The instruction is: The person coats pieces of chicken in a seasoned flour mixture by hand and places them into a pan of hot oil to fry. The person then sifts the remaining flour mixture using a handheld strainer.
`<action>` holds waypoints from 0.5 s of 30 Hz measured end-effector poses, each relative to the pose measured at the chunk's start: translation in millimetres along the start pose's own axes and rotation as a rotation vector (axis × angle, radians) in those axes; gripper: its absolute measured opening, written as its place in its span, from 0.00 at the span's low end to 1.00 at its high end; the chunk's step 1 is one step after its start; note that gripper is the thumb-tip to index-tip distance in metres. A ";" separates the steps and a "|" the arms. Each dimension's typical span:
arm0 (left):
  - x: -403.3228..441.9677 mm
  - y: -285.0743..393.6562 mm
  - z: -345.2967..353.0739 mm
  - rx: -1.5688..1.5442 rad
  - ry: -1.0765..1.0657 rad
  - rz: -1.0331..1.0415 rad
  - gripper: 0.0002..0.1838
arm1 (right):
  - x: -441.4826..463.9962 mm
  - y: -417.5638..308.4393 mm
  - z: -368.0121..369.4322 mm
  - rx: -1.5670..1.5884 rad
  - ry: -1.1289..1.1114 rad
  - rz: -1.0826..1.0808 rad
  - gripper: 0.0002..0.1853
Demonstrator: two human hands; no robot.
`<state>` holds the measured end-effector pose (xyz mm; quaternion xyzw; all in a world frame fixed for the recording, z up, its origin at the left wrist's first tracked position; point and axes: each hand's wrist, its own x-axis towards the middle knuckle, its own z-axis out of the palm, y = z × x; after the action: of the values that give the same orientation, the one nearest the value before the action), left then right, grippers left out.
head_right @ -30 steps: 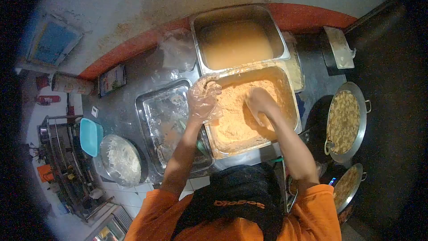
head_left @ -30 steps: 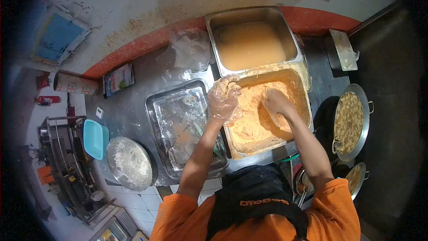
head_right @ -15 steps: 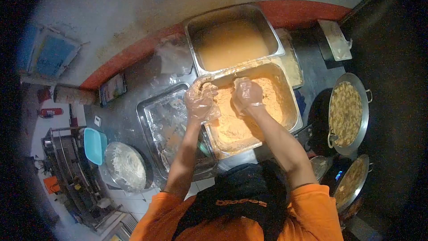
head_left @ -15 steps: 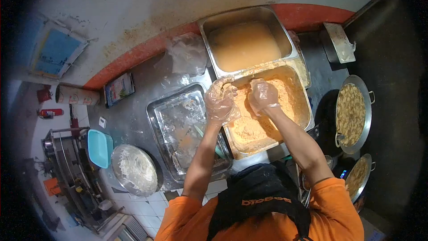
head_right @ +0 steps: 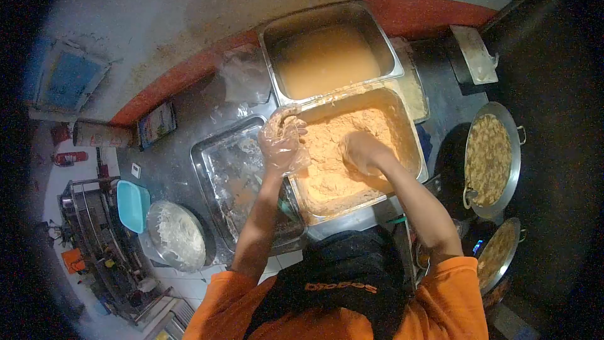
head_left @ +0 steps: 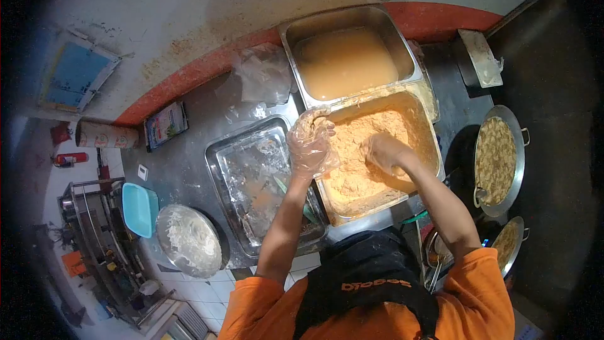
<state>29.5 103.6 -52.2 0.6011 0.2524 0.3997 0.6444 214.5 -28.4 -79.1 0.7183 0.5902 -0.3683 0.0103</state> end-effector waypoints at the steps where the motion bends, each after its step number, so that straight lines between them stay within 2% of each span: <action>1: -1.7 0.0 -0.8 0.012 0.007 -0.002 0.15 | 2.6 -4.9 -12.0 0.073 -0.009 0.081 0.12; 2: -2.3 -0.2 -1.8 0.016 0.008 -0.005 0.15 | 5.7 -14.0 -11.3 0.077 -0.011 0.079 0.12; 4: 0.6 -1.4 -0.4 0.028 0.011 0.029 0.14 | 13.4 -34.7 -7.5 -0.185 0.561 -0.244 0.15; 5: 1.7 -4.4 -2.2 0.025 -0.003 0.028 0.14 | 22.9 -37.0 4.9 -0.182 0.567 -0.232 0.15; 7: 2.5 -11.8 -9.2 0.294 -0.047 0.066 0.13 | 48.9 -35.1 39.3 -0.534 0.431 -0.327 0.13; 8: 2.6 -11.7 -6.3 0.210 -0.015 0.071 0.12 | 43.6 -48.6 30.7 -0.527 0.432 -0.324 0.13; 10: 0.0 -11.2 -6.8 0.204 -0.014 0.035 0.12 | 28.5 -67.8 14.9 -0.332 0.156 -0.105 0.15; 11: 2.4 -11.0 -6.0 0.191 -0.009 0.010 0.12 | 29.7 -67.1 15.8 -0.331 0.165 -0.101 0.15; 13: 3.8 -10.5 -4.1 0.192 -0.012 0.044 0.12 | 34.4 -64.6 18.4 -0.228 0.223 0.086 0.16; 14: 1.9 -11.6 -5.3 0.196 -0.010 0.067 0.13 | 29.8 -68.7 5.0 -0.226 0.224 0.083 0.16; 15: 3.4 -13.7 -7.8 0.202 -0.007 0.069 0.13 | 25.7 -67.6 -13.7 -0.150 0.117 0.187 0.18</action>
<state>28.0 111.4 -66.2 0.6727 0.2680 0.3922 0.5673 164.6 19.8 -54.6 0.7876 0.5463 -0.2779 0.0638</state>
